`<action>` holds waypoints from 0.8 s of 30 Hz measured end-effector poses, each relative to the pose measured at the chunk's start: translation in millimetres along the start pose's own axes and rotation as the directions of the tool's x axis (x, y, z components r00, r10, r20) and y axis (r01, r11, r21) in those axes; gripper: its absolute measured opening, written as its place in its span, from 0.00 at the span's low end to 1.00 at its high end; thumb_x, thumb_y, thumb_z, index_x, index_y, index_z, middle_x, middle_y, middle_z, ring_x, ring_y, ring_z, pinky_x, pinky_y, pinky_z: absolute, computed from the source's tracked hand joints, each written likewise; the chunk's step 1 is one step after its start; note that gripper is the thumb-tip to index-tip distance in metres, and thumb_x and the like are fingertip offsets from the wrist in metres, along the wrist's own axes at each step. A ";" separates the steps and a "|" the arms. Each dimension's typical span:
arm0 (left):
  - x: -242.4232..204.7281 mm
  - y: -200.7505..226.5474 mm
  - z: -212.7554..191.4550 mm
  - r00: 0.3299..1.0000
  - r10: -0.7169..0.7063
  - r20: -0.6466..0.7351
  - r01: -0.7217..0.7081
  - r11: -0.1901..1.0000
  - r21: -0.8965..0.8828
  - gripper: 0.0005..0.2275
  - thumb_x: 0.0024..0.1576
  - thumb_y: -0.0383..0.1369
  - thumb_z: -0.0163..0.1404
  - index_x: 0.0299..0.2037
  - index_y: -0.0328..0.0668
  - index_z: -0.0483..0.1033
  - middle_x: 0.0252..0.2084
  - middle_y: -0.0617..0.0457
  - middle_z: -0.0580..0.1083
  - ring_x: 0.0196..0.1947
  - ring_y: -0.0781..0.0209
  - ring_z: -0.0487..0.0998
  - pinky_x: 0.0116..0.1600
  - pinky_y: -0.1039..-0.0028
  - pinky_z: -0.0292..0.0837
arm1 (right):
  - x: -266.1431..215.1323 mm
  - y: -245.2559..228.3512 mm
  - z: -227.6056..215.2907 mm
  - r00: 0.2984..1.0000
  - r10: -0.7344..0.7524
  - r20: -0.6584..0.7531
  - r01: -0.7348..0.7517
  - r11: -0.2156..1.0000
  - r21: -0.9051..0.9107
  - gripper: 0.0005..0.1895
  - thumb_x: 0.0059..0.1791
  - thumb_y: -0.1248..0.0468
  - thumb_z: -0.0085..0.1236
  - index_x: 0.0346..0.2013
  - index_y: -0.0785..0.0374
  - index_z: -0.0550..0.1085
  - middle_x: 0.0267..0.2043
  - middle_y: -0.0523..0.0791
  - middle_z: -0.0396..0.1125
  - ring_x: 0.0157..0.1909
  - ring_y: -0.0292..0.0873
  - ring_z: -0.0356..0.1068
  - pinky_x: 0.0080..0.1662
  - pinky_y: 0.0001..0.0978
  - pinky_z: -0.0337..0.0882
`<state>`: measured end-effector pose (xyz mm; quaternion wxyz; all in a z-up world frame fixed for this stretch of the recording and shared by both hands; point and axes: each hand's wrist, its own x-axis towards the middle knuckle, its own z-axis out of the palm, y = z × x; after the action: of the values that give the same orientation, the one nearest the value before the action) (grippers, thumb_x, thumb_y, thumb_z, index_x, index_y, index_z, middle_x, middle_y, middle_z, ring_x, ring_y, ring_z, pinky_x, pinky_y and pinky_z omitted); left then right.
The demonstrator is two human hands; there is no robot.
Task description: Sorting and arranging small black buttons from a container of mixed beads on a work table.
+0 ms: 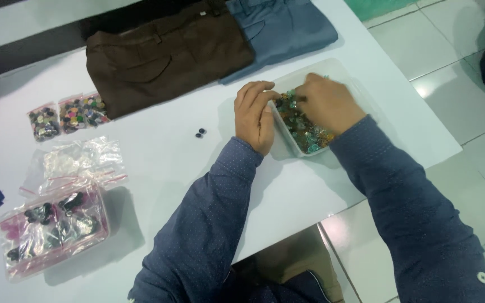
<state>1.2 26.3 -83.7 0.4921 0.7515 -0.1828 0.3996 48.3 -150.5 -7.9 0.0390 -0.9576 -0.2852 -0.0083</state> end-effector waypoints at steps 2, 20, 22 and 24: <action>1.0 3.0 -2.5 1.000 -0.005 0.014 0.005 1.000 0.002 0.15 0.63 0.35 0.32 0.42 0.45 0.76 0.51 0.48 0.73 0.59 0.43 0.69 0.67 0.53 0.58 | -3.0 5.0 -7.1 0.998 0.059 0.028 -0.057 0.997 -0.047 0.11 0.48 0.67 0.60 0.44 0.60 0.82 0.37 0.51 0.71 0.38 0.55 0.76 0.36 0.47 0.77; -1.5 2.1 -1.7 0.997 -0.065 0.046 0.065 0.998 0.007 0.13 0.62 0.33 0.34 0.42 0.48 0.76 0.52 0.51 0.74 0.58 0.47 0.70 0.65 0.56 0.59 | -0.7 0.8 -21.6 0.997 0.051 0.051 -0.055 0.995 0.084 0.12 0.49 0.69 0.59 0.46 0.67 0.80 0.39 0.55 0.72 0.41 0.56 0.76 0.40 0.45 0.77; -1.5 2.0 -0.5 0.996 -0.080 0.046 0.080 0.997 0.006 0.12 0.61 0.32 0.36 0.42 0.48 0.77 0.50 0.52 0.74 0.58 0.47 0.70 0.65 0.56 0.58 | -8.6 3.1 -36.7 0.996 0.084 0.032 -0.087 0.989 0.121 0.11 0.50 0.68 0.59 0.46 0.66 0.81 0.37 0.54 0.72 0.40 0.52 0.76 0.40 0.39 0.77; 1.2 2.0 0.2 0.996 -0.070 0.049 0.069 0.997 0.021 0.10 0.57 0.31 0.42 0.42 0.49 0.78 0.48 0.54 0.75 0.59 0.49 0.70 0.66 0.56 0.57 | -16.6 0.8 -51.2 0.997 0.065 -0.045 -0.052 0.966 0.253 0.11 0.50 0.73 0.59 0.46 0.72 0.80 0.38 0.58 0.72 0.39 0.54 0.75 0.40 0.40 0.75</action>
<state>0.6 25.3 -81.7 0.4939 0.7718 -0.1648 0.3650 35.2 -164.3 42.4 0.1677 -0.9524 -0.2545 0.0036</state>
